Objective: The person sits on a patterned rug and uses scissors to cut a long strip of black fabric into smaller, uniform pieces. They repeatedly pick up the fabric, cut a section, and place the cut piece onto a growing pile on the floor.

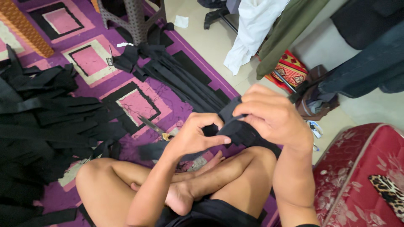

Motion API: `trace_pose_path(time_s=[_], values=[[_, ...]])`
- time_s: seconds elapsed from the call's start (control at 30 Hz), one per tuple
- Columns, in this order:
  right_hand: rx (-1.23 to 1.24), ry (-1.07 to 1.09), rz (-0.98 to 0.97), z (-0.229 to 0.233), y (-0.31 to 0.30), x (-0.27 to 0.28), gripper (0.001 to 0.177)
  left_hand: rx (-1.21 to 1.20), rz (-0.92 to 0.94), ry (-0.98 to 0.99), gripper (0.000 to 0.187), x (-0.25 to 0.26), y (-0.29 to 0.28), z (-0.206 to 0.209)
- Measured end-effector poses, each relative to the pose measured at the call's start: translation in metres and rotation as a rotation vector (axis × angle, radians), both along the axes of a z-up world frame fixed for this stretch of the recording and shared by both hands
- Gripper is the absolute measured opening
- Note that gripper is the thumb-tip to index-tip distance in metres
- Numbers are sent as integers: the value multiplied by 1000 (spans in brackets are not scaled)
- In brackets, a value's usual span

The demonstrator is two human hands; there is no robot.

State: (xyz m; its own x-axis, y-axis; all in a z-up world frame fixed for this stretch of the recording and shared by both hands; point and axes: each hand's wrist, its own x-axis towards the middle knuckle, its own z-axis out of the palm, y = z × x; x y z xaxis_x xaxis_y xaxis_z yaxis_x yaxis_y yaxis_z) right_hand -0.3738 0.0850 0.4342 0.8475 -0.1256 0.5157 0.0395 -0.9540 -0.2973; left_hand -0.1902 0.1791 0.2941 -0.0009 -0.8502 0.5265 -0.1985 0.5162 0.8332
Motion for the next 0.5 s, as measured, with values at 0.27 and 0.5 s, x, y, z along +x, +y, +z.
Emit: trace_pose_path(time_s=[0.27, 0.5], values=[[-71, -203, -106, 31, 6, 17, 21, 79, 22, 138, 13, -32, -5, -40], [60, -536, -363, 39, -40, -8, 10, 128, -45, 112, 18, -31, 7, -104]])
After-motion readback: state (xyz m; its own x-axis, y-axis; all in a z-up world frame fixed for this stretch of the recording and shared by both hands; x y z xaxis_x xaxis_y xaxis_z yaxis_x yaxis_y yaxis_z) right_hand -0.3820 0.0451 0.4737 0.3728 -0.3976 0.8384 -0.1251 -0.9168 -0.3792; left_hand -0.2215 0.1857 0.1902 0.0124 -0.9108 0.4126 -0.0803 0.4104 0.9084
